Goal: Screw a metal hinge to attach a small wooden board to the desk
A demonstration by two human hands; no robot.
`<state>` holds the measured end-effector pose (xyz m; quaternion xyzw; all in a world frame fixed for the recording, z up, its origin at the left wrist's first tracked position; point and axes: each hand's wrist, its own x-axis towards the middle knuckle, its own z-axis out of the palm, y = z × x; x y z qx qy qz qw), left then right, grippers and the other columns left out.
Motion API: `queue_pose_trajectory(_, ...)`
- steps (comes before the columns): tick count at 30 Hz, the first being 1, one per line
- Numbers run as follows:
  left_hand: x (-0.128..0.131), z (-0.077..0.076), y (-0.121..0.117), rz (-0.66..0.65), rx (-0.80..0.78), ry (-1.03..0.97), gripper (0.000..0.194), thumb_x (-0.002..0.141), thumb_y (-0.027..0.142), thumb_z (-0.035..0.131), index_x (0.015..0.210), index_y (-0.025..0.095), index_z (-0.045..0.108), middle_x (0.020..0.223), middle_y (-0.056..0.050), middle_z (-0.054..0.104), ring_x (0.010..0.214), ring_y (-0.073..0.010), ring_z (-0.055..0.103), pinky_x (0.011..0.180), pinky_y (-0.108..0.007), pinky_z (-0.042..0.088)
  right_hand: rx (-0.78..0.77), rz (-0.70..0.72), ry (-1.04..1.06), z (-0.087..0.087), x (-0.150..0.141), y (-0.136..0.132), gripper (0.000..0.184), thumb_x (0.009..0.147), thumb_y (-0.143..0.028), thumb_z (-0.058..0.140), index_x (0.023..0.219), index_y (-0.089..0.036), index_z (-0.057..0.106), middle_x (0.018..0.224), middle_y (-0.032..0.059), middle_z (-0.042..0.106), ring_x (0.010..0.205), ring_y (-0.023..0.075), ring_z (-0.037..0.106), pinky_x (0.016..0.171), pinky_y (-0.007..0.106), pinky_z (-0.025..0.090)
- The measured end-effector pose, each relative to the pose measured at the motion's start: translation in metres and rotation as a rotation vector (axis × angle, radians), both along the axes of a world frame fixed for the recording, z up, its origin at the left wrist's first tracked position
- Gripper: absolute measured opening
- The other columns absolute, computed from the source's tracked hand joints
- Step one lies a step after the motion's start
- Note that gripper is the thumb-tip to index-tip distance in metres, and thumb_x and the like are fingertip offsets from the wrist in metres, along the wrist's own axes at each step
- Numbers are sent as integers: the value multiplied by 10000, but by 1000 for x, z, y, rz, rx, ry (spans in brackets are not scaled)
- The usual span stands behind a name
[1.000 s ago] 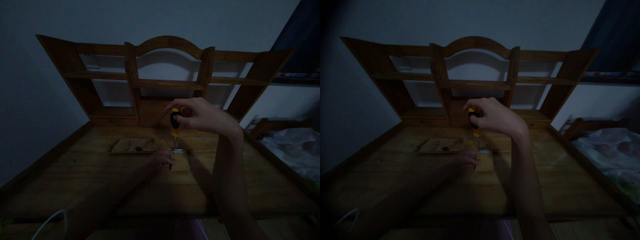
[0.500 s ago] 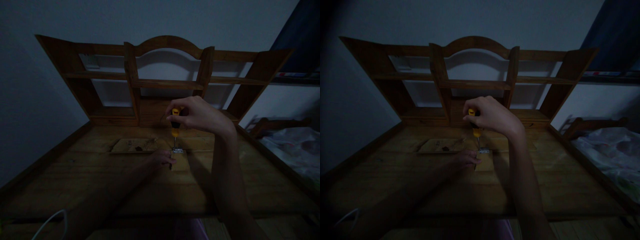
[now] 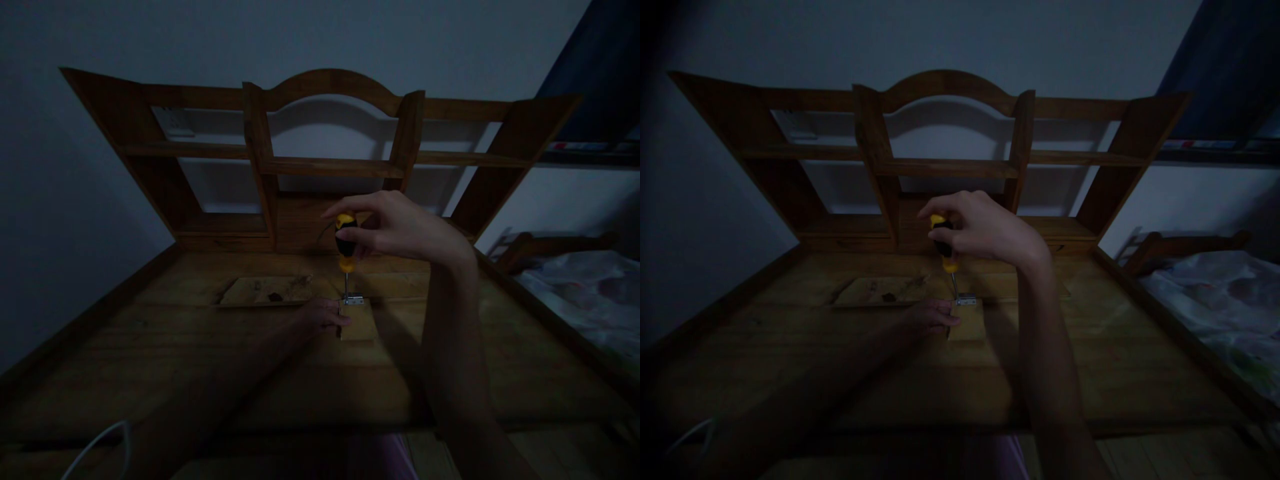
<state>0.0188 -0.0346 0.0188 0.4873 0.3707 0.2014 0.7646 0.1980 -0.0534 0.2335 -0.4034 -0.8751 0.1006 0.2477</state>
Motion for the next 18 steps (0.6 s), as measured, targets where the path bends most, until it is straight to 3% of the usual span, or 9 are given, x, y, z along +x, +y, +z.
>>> queue_pose_trajectory(3,-1,1,-1,2,-39,-3,419,558,267,937,927,150,778,1052,-86,765,1071,-239,693,965,-297,485,145,-82,-56,-3,-3,5,252,934,-432,670,982,-200,757,848,32,691,787,180,626,735,305,399)
queue_pose_trajectory(5,-1,0,0,7,-41,-1,439,550,273,941,938,148,777,1064,-87,760,1057,-236,691,961,-300,487,192,-113,-83,-4,-4,6,273,936,-450,661,932,-192,750,897,52,689,817,183,605,748,308,387)
queue_pose_trajectory(8,0,-1,1,19,-38,15,433,542,276,947,917,143,775,1044,-85,760,1025,-220,690,945,-288,486,169,-58,-82,-4,-5,5,197,924,-352,643,1006,-207,748,990,49,701,859,177,596,767,299,381)
queue_pose_trajectory(13,1,2,1,14,-42,14,384,542,287,944,849,145,763,948,-67,758,938,-197,687,848,-263,485,93,-40,-61,1,-6,-2,252,862,-224,589,1060,-200,743,908,12,705,805,162,598,728,291,367)
queue_pose_trajectory(18,2,7,-2,64,-28,69,324,521,250,938,718,145,703,818,-27,717,855,-165,656,780,-243,462,114,-94,-68,-2,-4,2,258,932,-355,620,1083,-187,744,897,36,717,808,179,628,719,290,390)
